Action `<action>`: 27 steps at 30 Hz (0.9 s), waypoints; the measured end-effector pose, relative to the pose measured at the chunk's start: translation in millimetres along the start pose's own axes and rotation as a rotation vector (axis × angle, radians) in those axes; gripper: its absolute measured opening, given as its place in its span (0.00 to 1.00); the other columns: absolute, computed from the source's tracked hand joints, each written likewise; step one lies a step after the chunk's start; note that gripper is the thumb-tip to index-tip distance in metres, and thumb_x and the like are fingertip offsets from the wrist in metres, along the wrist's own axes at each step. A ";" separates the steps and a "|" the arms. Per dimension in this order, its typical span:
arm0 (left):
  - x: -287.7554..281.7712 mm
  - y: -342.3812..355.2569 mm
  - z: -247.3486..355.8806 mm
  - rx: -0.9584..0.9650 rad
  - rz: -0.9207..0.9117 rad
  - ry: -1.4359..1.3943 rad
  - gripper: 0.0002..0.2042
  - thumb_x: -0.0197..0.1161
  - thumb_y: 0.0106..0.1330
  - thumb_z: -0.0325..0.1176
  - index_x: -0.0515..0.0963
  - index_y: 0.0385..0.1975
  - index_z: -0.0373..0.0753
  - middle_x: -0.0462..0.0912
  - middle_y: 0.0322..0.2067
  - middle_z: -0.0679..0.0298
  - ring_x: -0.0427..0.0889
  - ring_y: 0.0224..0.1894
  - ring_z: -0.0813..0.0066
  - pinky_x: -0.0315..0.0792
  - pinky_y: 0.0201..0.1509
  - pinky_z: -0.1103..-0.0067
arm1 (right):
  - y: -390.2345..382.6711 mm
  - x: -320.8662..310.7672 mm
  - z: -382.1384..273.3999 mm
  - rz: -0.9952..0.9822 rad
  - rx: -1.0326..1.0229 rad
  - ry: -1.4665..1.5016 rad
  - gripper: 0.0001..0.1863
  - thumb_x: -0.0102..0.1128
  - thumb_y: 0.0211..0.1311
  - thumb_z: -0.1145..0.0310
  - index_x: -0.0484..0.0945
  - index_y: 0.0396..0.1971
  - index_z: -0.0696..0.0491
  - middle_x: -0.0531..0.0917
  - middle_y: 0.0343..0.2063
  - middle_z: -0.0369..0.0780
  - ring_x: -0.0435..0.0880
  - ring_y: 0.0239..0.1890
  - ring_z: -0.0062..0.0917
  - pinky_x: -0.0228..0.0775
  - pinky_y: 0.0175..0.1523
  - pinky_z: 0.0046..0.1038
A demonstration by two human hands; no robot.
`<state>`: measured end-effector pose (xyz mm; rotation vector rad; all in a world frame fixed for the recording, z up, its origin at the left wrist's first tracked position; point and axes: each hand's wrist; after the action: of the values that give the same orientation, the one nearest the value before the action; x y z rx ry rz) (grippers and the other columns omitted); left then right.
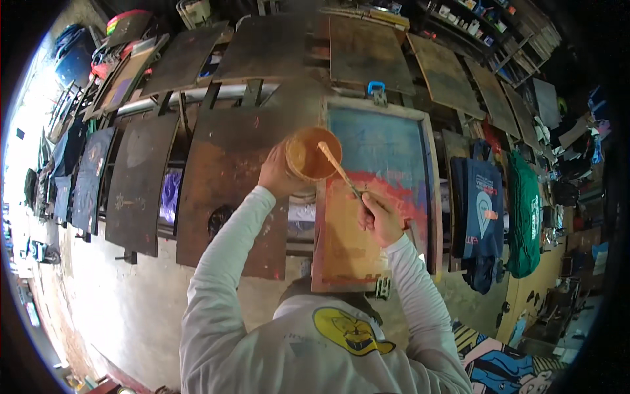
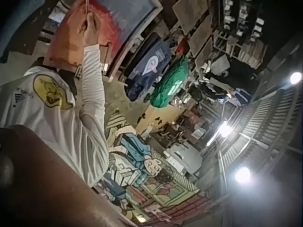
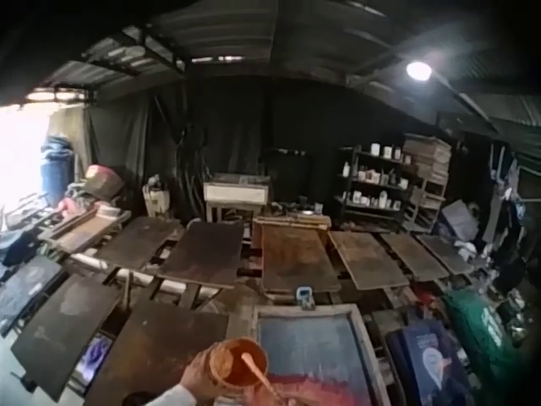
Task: Applying ink to a screen and spreading it to print a design onto a t-shirt.
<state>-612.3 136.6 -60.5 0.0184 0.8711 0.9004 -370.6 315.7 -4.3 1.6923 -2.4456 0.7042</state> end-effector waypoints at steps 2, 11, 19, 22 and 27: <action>2.8 -4.1 1.6 -0.035 -0.036 -0.002 0.58 0.83 0.38 0.55 0.59 0.70 0.38 0.69 0.66 0.51 0.69 0.68 0.51 0.66 0.70 0.63 | -6.8 -0.2 -10.0 -0.009 -0.035 -0.011 0.20 0.46 0.79 0.58 0.80 0.52 0.59 0.63 0.16 0.28 0.59 0.16 0.12 0.57 0.24 0.20; 13.9 -1.5 28.3 0.014 0.037 -0.091 0.54 0.86 0.35 0.47 0.65 0.67 0.37 0.73 0.63 0.51 0.73 0.65 0.52 0.68 0.69 0.66 | -8.5 -31.3 -11.3 0.023 0.043 -0.138 0.19 0.48 0.79 0.60 0.80 0.51 0.60 0.62 0.16 0.27 0.57 0.16 0.12 0.56 0.24 0.20; 35.0 -29.3 25.6 -0.058 -0.058 -0.125 0.56 0.84 0.38 0.51 0.60 0.70 0.38 0.70 0.65 0.53 0.70 0.67 0.50 0.67 0.70 0.62 | -37.5 -22.6 -24.2 0.062 0.018 0.006 0.21 0.48 0.79 0.58 0.79 0.51 0.62 0.59 0.15 0.28 0.56 0.16 0.14 0.57 0.26 0.24; 43.7 -35.6 30.5 -0.068 -0.037 -0.151 0.56 0.84 0.37 0.50 0.61 0.69 0.39 0.69 0.66 0.52 0.69 0.67 0.49 0.67 0.70 0.62 | -42.8 -27.5 -19.3 0.025 0.009 0.021 0.19 0.48 0.79 0.59 0.81 0.49 0.58 0.66 0.16 0.28 0.63 0.17 0.12 0.60 0.25 0.20; 46.6 -44.3 40.1 -0.122 -0.005 -0.157 0.57 0.85 0.36 0.49 0.60 0.70 0.40 0.69 0.67 0.52 0.69 0.67 0.49 0.66 0.71 0.63 | -42.2 -35.5 22.1 0.100 0.066 -0.264 0.18 0.48 0.79 0.58 0.82 0.48 0.56 0.66 0.17 0.27 0.63 0.17 0.11 0.60 0.23 0.19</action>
<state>-541.0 153.4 -80.1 -0.0182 0.6692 0.9330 -314.6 325.3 -21.8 1.8019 -2.7296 0.6126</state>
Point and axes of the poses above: each hand's wrist, its own y-axis towards the middle knuckle, its own x-axis out of the palm, z = x × y
